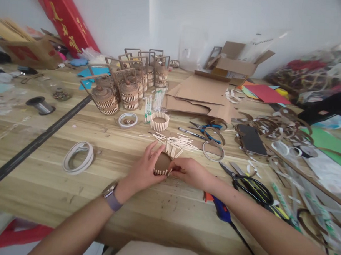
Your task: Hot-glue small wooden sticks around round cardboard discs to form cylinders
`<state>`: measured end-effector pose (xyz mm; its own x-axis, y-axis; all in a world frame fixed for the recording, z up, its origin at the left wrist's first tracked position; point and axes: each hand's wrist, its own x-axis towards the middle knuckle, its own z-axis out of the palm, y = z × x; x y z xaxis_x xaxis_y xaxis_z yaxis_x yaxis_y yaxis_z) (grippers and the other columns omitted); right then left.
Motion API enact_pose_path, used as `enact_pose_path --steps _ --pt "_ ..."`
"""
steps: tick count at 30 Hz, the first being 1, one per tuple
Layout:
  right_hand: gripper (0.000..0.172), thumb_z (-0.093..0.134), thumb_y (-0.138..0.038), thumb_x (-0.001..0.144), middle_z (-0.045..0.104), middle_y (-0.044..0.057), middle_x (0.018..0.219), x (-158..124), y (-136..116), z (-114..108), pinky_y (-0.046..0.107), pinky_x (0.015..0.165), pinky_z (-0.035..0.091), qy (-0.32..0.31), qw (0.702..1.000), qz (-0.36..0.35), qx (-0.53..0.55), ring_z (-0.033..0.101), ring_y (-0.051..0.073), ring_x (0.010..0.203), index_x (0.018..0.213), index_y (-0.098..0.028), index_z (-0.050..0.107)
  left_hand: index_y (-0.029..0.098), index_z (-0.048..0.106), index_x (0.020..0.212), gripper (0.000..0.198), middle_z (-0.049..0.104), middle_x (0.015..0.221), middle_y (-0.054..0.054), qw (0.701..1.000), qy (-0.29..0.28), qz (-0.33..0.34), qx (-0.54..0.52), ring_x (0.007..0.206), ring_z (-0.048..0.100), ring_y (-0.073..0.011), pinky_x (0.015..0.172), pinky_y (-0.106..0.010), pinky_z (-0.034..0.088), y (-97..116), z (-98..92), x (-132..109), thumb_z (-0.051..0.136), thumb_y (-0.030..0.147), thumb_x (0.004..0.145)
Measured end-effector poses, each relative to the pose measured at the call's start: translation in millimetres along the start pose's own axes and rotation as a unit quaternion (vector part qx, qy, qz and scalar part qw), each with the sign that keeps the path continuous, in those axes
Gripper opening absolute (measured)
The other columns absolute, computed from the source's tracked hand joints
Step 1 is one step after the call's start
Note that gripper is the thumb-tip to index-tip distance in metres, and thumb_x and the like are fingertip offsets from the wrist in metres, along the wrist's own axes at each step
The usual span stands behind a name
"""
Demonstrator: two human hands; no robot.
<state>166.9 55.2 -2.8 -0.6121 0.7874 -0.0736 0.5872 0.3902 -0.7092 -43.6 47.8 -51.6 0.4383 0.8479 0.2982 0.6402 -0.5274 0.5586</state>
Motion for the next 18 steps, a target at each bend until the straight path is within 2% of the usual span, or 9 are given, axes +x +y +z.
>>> enact_pose_path --steps 18 --pt "0.011 0.059 -0.013 0.090 0.069 0.003 0.082 6.3 2.0 6.0 0.025 0.068 0.044 -0.022 0.993 -0.062 -0.096 0.061 0.017 0.075 0.081 -0.019 0.062 0.027 0.019 0.152 0.105 0.024 0.155 -0.018 1.000 0.002 0.011 -0.011 0.145 0.030 -0.0394 0.112 -0.062 0.039 -1.6 1.1 -0.6 0.083 0.023 0.069"
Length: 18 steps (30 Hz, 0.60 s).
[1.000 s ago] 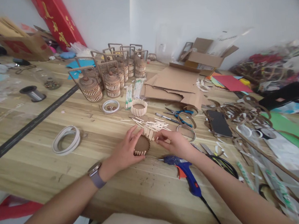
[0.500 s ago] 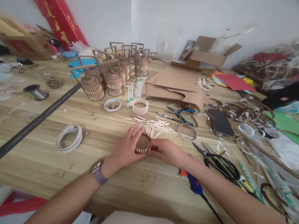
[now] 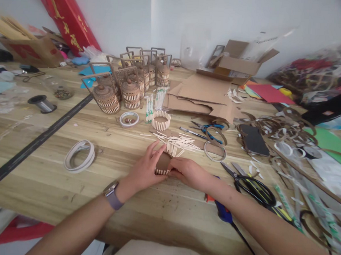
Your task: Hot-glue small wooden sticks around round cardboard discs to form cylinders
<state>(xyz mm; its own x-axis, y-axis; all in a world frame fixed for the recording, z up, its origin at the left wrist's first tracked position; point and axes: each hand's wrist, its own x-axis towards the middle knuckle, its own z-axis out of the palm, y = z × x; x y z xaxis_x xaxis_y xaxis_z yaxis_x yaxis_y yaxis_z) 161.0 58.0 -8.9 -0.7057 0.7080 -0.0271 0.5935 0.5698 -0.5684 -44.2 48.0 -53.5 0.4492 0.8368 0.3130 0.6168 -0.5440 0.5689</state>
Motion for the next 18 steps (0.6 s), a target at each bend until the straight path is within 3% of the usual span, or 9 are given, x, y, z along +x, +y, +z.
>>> enact_pose_path --steps 8,16,18 --pt "0.012 0.054 -0.013 0.093 0.064 0.004 0.084 0.0 4.8 4.4 0.027 0.067 0.043 -0.011 0.998 -0.023 -0.057 0.058 0.017 0.075 0.083 -0.019 0.059 0.030 0.017 0.152 0.104 0.023 0.156 -0.018 1.000 -0.011 -0.001 -0.002 0.142 0.035 -0.0392 0.110 -0.061 0.042 0.1 -2.0 0.1 0.082 0.026 0.071" --pt "0.013 0.055 -0.014 0.093 0.065 0.005 0.084 -0.2 2.4 4.3 0.027 0.069 0.045 -0.013 0.996 -0.023 -0.080 0.060 0.018 0.077 0.083 -0.018 0.061 0.027 0.020 0.152 0.105 0.024 0.156 -0.019 1.000 -0.022 -0.005 0.004 0.144 0.031 -0.0395 0.111 -0.062 0.040 0.5 -1.8 0.1 0.085 0.026 0.069" --pt "0.008 0.056 -0.017 0.094 0.067 0.007 0.089 -3.1 -1.6 0.6 0.029 0.072 0.047 -0.008 0.997 -0.019 -0.077 0.062 0.020 0.082 0.090 -0.017 0.063 0.027 0.021 0.152 0.101 0.024 0.156 -0.019 1.000 -0.018 -0.004 0.003 0.145 0.030 -0.0395 0.111 -0.062 0.039 0.9 -2.2 0.2 0.084 0.029 0.072"
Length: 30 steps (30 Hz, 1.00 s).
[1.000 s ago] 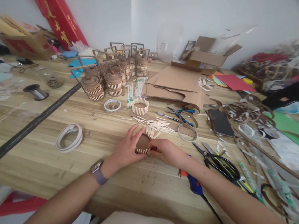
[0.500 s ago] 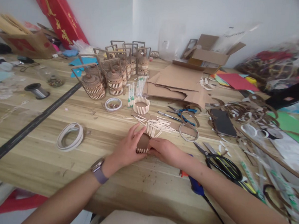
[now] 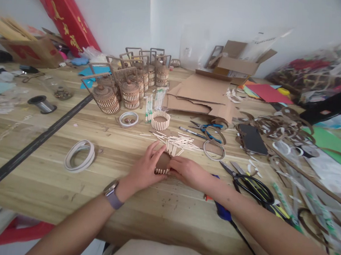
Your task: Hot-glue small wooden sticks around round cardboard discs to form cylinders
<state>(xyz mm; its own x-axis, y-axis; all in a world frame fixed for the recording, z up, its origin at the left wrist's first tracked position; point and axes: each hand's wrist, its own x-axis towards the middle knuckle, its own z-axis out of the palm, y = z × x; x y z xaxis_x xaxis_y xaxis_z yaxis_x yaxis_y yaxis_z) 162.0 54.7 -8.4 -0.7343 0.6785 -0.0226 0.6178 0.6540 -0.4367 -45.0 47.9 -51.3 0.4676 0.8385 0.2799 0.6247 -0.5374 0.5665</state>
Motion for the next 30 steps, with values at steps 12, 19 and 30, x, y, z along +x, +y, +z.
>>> enact_pose_path --steps 12,19,30 --pt "0.031 0.049 -0.044 0.091 0.066 0.005 0.064 -96 4 -37 0.030 0.057 0.042 0.109 0.953 0.280 -0.029 0.062 0.021 0.060 0.069 -0.024 0.057 0.030 0.020 0.153 0.112 0.014 0.162 -0.017 0.999 -0.013 -0.043 -0.004 0.138 0.042 -0.0405 0.109 -0.060 0.042 3 -10.7 -3 0.089 0.027 0.064" --pt "0.025 0.060 -0.047 0.081 0.073 0.006 0.068 -136 9 -1 0.030 0.055 0.043 0.052 0.923 0.380 0.042 0.066 0.023 0.060 0.079 -0.023 0.065 0.032 0.018 0.152 0.109 0.017 0.160 -0.019 0.998 0.028 -0.046 0.045 0.125 0.056 -0.0381 0.096 -0.055 0.054 15 -4.6 -4 0.086 0.024 0.067" --pt "0.030 0.068 -0.050 0.069 0.061 0.001 0.070 -122 -3 -4 0.029 0.057 0.046 0.236 0.856 0.354 0.294 0.056 0.019 0.064 0.078 -0.023 0.058 0.029 0.022 0.151 0.103 0.017 0.160 -0.019 0.998 0.033 -0.052 0.031 0.127 0.054 -0.0371 0.100 -0.053 0.051 13 0.1 -3 0.081 0.014 0.068"
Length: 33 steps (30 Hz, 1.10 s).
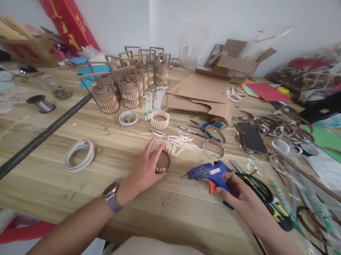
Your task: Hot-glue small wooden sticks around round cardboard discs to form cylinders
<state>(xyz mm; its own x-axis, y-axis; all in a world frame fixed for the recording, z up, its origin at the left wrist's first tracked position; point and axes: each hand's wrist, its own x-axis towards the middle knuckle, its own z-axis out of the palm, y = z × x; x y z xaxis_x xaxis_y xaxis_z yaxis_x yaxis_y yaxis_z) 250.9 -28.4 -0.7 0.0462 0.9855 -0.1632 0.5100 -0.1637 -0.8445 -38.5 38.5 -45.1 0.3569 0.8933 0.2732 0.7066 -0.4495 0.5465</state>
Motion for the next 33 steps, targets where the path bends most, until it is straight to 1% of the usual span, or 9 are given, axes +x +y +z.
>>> enact_pose_path --steps 3,6,8,11,14,18,21,25,33 --pt "0.028 0.072 -0.044 0.068 0.060 0.000 0.069 -2 -4 7 0.027 0.056 0.043 0.026 0.994 0.029 0.106 0.053 0.017 0.063 0.082 -0.022 0.062 0.029 0.023 0.151 0.102 0.016 0.161 -0.018 1.000 -0.007 -0.003 -0.005 0.128 0.054 -0.0369 0.102 -0.054 0.050 0 -0.9 0 0.080 0.014 0.069" --pt "0.027 0.072 -0.041 0.068 0.051 -0.002 0.060 4 -7 19 0.026 0.052 0.036 -0.042 0.976 0.061 0.205 0.045 0.013 0.055 0.081 -0.019 0.065 0.029 0.024 0.151 0.101 0.017 0.160 -0.018 1.000 -0.008 -0.003 -0.007 0.127 0.054 -0.0362 0.101 -0.054 0.051 -1 -1.3 0 0.081 0.015 0.069" --pt "0.029 0.072 -0.045 0.069 0.051 -0.002 0.059 12 -9 27 0.026 0.051 0.035 -0.079 0.967 0.060 0.233 0.043 0.012 0.053 0.080 -0.019 0.065 0.030 0.024 0.151 0.101 0.019 0.160 -0.018 1.000 -0.003 -0.001 -0.006 0.127 0.054 -0.0361 0.101 -0.054 0.051 -2 -1.0 0 0.081 0.015 0.069" --pt "0.033 0.072 -0.051 0.070 0.054 -0.002 0.061 23 -9 37 0.026 0.050 0.036 -0.085 0.982 0.042 0.164 0.044 0.013 0.054 0.078 -0.019 0.066 0.029 0.024 0.151 0.102 0.019 0.159 -0.019 1.000 -0.002 0.003 -0.005 0.127 0.054 -0.0362 0.101 -0.054 0.051 -3 -0.5 0 0.082 0.015 0.068" --pt "0.032 0.070 -0.052 0.072 0.060 0.000 0.064 26 -7 42 0.028 0.053 0.043 -0.099 0.992 -0.019 0.080 0.050 0.015 0.057 0.080 -0.021 0.066 0.027 0.024 0.151 0.100 0.018 0.159 -0.020 1.000 -0.005 0.006 0.001 0.126 0.055 -0.0357 0.101 -0.055 0.051 -3 -0.4 0 0.081 0.015 0.069" --pt "0.025 0.065 -0.046 0.077 0.069 0.003 0.076 24 -1 45 0.031 0.065 0.052 -0.105 0.991 -0.086 0.021 0.061 0.020 0.069 0.083 -0.022 0.065 0.026 0.026 0.151 0.100 0.020 0.159 -0.020 1.000 -0.002 0.005 0.002 0.126 0.055 -0.0362 0.101 -0.054 0.051 -3 -0.6 1 0.081 0.014 0.068" --pt "0.021 0.060 -0.044 0.081 0.067 0.003 0.073 24 3 48 0.031 0.063 0.052 -0.099 0.987 -0.125 -0.019 0.061 0.020 0.067 0.080 -0.022 0.062 0.026 0.025 0.151 0.100 0.020 0.159 -0.019 1.000 -0.002 0.009 0.000 0.125 0.056 -0.0360 0.101 -0.054 0.051 -2 -1.0 1 0.080 0.013 0.068" --pt "0.022 0.057 -0.042 0.084 0.065 0.004 0.075 25 4 51 0.032 0.067 0.050 -0.080 0.977 -0.183 -0.075 0.061 0.022 0.072 0.075 -0.022 0.062 0.027 0.024 0.151 0.101 0.020 0.159 -0.019 1.000 0.000 0.013 0.003 0.124 0.057 -0.0357 0.100 -0.054 0.051 -3 -1.3 0 0.080 0.014 0.068" --pt "0.021 0.057 -0.040 0.085 0.065 0.004 0.075 24 0 53 0.035 0.071 0.049 -0.081 0.973 -0.192 -0.103 0.061 0.023 0.074 0.071 -0.023 0.058 0.028 0.020 0.152 0.104 0.019 0.158 -0.019 1.000 0.001 0.020 0.008 0.126 0.055 -0.0357 0.103 -0.054 0.050 -4 0.5 0 0.079 0.013 0.069"
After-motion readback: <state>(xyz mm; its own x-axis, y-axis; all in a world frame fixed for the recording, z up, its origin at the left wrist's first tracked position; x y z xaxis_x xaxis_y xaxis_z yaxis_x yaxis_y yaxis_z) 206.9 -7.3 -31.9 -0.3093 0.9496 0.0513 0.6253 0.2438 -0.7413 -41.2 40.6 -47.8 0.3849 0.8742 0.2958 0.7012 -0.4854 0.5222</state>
